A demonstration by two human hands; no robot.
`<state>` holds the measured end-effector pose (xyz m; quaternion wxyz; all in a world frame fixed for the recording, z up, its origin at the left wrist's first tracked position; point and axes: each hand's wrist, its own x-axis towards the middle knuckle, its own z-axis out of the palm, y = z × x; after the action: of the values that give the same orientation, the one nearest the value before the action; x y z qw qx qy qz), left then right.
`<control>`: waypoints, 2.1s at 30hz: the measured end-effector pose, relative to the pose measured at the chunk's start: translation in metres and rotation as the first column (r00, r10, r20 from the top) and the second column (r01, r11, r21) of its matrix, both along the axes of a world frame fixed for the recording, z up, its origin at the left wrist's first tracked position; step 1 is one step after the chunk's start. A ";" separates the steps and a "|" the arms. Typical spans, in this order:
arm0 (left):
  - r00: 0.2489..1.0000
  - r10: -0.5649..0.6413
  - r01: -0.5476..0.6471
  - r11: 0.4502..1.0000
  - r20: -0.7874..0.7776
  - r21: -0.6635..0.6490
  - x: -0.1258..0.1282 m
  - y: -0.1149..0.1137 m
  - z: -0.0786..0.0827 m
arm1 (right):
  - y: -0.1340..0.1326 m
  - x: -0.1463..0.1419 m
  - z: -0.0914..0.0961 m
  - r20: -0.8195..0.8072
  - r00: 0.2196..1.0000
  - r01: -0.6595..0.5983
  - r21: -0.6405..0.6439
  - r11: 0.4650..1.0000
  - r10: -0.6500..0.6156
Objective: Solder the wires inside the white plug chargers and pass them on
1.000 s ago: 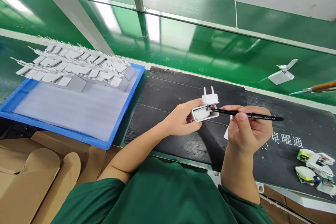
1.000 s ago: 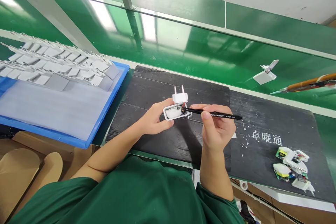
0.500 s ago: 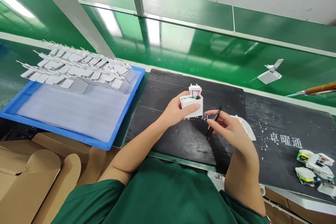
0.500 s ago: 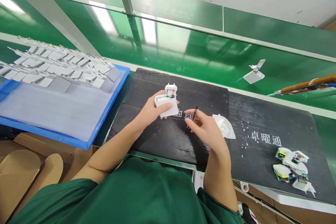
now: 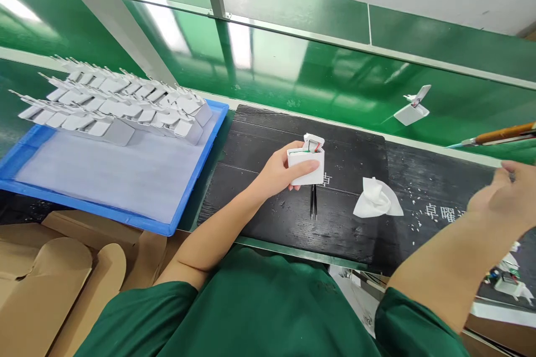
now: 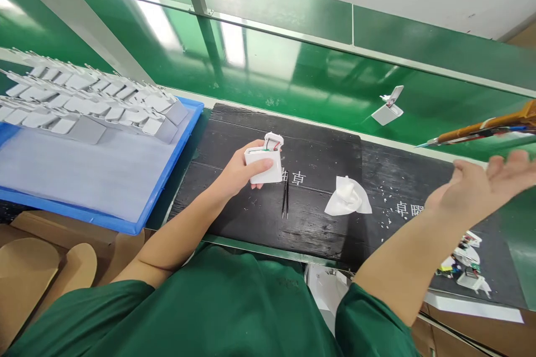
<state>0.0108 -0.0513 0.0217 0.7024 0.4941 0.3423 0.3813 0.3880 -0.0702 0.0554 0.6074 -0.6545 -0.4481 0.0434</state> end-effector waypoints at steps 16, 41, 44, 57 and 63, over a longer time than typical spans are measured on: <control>0.943 0.179 -0.132 0.975 -0.280 0.179 0.016 0.008 -0.021 | 0.037 -0.126 0.009 -0.036 0.898 -0.409 0.300 0.862 0.439; 0.914 0.300 -0.140 0.865 -0.273 0.482 0.015 -0.005 -0.012 | -0.010 -0.216 0.035 0.238 0.791 -0.612 0.287 0.737 0.564; 0.919 0.285 -0.129 0.870 -0.271 0.476 0.015 -0.004 -0.011 | -0.011 -0.215 0.035 0.206 0.780 -0.625 0.307 0.718 0.591; 0.947 0.260 -0.147 0.872 -0.189 0.466 0.020 -0.005 -0.015 | -0.018 -0.237 0.046 0.210 0.722 -0.691 0.273 0.670 0.659; 0.941 0.320 -0.197 0.778 -0.106 0.596 0.019 -0.005 -0.017 | -0.021 -0.243 0.046 0.240 0.724 -0.690 0.278 0.668 0.647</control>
<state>0.0296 -0.0565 0.0044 0.4213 0.6675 0.3446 0.5081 0.1446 -0.0916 0.1017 0.6263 -0.3272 -0.6928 0.1436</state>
